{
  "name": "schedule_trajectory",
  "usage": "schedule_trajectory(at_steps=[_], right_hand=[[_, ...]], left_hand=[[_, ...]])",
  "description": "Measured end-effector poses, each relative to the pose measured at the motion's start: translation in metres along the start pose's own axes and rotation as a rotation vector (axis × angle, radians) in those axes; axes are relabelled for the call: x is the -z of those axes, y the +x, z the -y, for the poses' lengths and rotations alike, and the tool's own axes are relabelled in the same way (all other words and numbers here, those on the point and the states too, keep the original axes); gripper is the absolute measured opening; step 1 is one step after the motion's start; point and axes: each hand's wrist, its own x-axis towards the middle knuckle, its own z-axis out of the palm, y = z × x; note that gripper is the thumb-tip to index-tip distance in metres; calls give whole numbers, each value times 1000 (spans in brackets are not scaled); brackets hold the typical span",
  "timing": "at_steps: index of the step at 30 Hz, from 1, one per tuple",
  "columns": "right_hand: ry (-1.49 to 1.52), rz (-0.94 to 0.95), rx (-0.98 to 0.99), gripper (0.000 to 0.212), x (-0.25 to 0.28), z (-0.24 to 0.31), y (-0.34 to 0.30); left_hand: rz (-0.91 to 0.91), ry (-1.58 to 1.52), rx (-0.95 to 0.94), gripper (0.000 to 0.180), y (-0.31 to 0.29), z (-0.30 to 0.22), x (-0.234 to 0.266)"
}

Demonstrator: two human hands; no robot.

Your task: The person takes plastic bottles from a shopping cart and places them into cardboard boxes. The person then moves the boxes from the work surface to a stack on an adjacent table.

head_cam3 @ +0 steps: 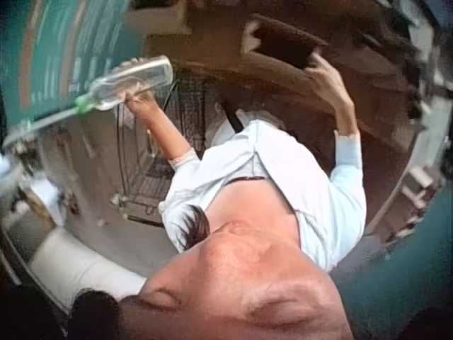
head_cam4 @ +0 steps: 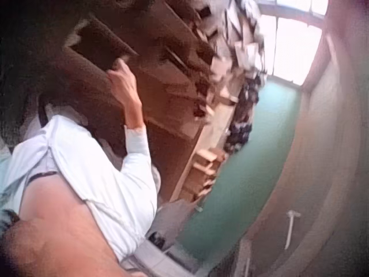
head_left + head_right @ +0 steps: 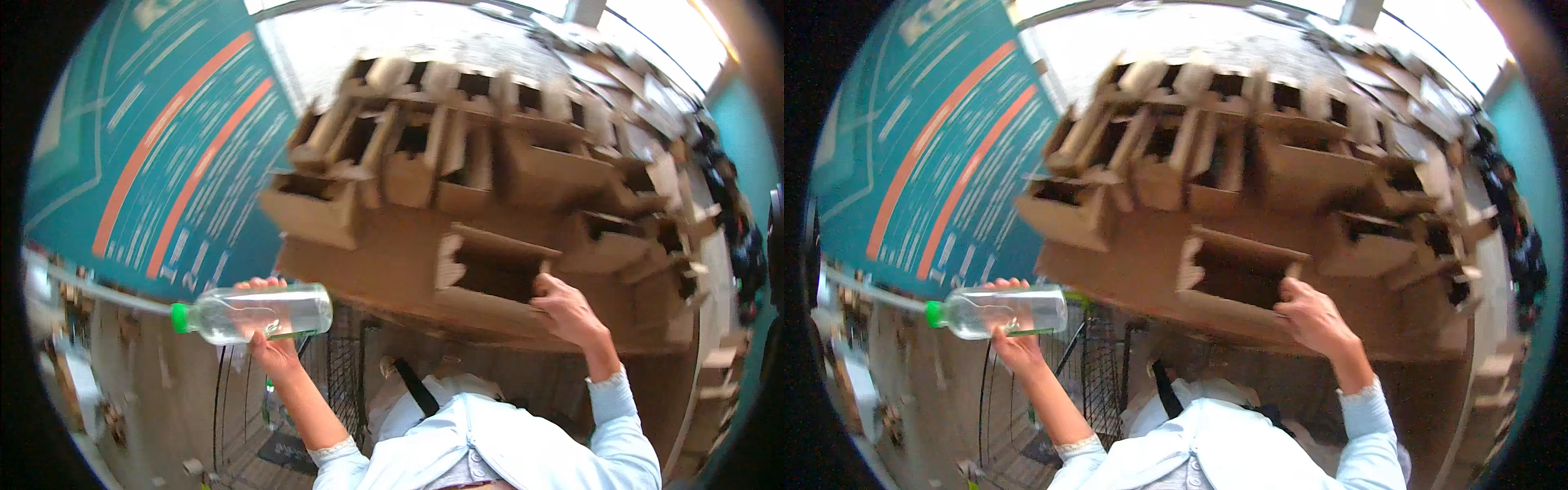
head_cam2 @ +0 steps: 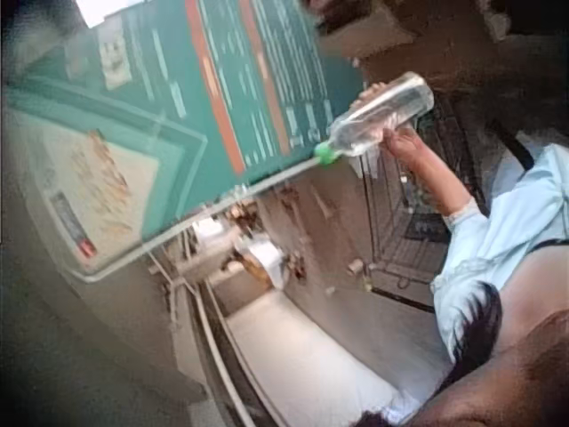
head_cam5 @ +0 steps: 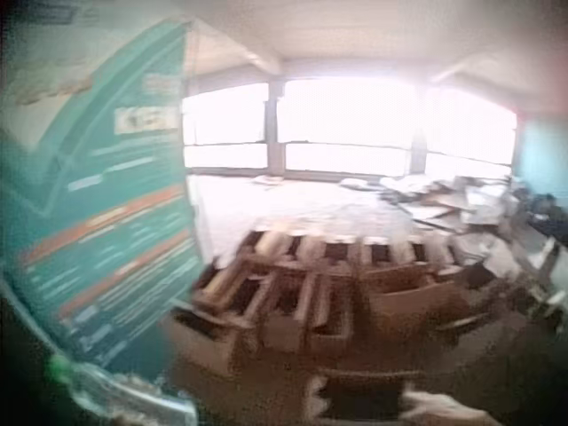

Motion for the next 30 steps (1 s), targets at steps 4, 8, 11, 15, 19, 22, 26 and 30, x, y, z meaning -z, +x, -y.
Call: schedule_trajectory(at_steps=[4,8,11,15,19,22,26,30], right_hand=[[48,-71,-8,10,-3,-9,-16],[200,-202,-67,9,-3,-16,-28],[266,-266,-99,8,-7,-22,-33],[311,-324,-72,10,-16,-28,-32],[309,-333,-52,8,-22,-28,-28],[333,-281,-55,13,-18,-26,-31],[281,-547,-164,44,-25,-24,-34],[600,-791,-224,54,-47,-10,-29]], left_hand=[[540,-14,104,85,23,65,-170],[1129,809,244,70,21,135,-241],[1630,1272,255,64,11,181,-256],[2076,1638,634,58,12,231,-250],[2227,1742,615,57,-14,260,-239],[1930,1427,503,45,-6,243,-211],[1342,1076,293,39,7,154,-235],[623,1142,147,57,-19,120,-155]])
